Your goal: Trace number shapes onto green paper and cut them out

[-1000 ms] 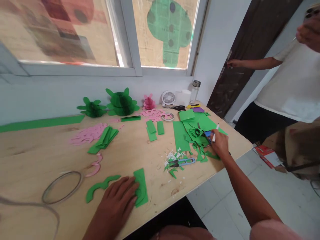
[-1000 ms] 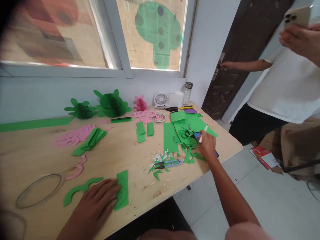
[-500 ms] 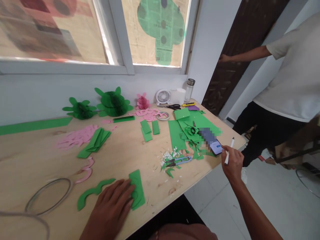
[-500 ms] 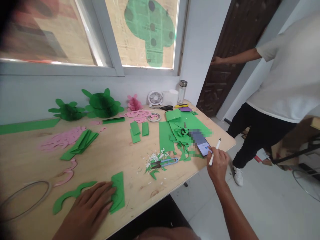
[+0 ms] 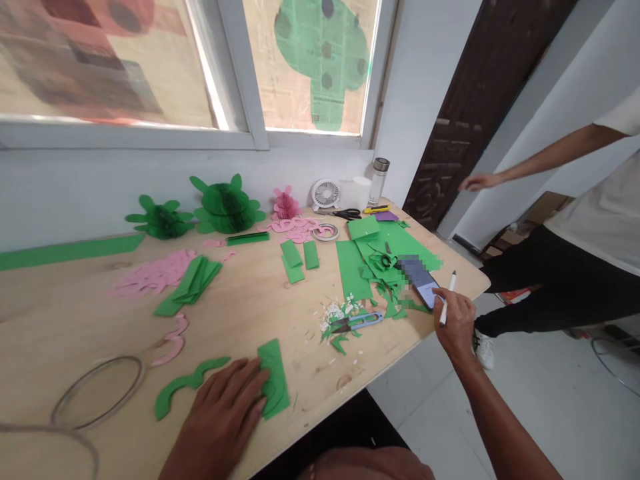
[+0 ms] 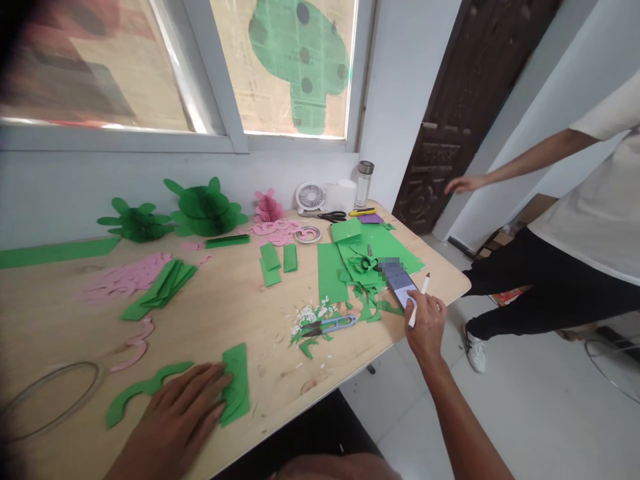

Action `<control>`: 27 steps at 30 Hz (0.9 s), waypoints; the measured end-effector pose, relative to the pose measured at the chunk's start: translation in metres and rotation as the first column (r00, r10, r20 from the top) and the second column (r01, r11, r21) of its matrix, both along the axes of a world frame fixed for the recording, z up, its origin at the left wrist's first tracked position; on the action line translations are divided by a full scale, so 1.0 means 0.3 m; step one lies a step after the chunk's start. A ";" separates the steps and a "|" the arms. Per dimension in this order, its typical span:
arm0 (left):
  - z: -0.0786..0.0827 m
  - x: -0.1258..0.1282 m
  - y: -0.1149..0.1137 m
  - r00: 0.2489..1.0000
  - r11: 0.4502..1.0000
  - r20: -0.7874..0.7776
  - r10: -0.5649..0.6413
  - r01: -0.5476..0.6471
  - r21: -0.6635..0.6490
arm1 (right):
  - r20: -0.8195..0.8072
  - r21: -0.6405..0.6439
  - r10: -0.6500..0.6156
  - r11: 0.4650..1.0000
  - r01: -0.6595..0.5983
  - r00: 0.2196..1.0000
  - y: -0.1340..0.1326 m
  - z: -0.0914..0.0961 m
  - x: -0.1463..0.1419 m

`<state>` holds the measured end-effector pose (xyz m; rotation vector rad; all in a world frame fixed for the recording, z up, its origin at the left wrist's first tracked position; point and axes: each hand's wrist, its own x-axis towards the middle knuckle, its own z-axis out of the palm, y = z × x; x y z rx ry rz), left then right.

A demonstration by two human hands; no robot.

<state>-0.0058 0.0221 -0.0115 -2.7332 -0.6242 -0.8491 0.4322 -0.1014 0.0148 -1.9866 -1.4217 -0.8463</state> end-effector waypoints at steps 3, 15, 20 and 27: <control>0.004 0.000 -0.004 1.000 1.000 -0.013 0.004 -0.004 0.007 | -0.018 0.037 0.040 0.999 -0.039 0.999 0.019 0.006 -0.036; -0.001 -0.001 -0.002 1.000 1.000 -0.013 0.012 -0.012 -0.017 | -0.198 0.075 0.408 0.913 -0.401 0.892 -0.005 -0.034 -0.386; 0.009 0.001 -0.004 1.000 1.000 -0.001 0.002 -0.002 -0.024 | -0.308 0.113 0.550 0.831 -0.544 0.776 0.015 -0.016 -0.536; 0.008 -0.001 -0.011 1.000 0.999 -0.004 0.017 -0.017 -0.044 | -0.355 0.147 0.702 0.694 -0.705 0.618 0.086 0.022 -0.743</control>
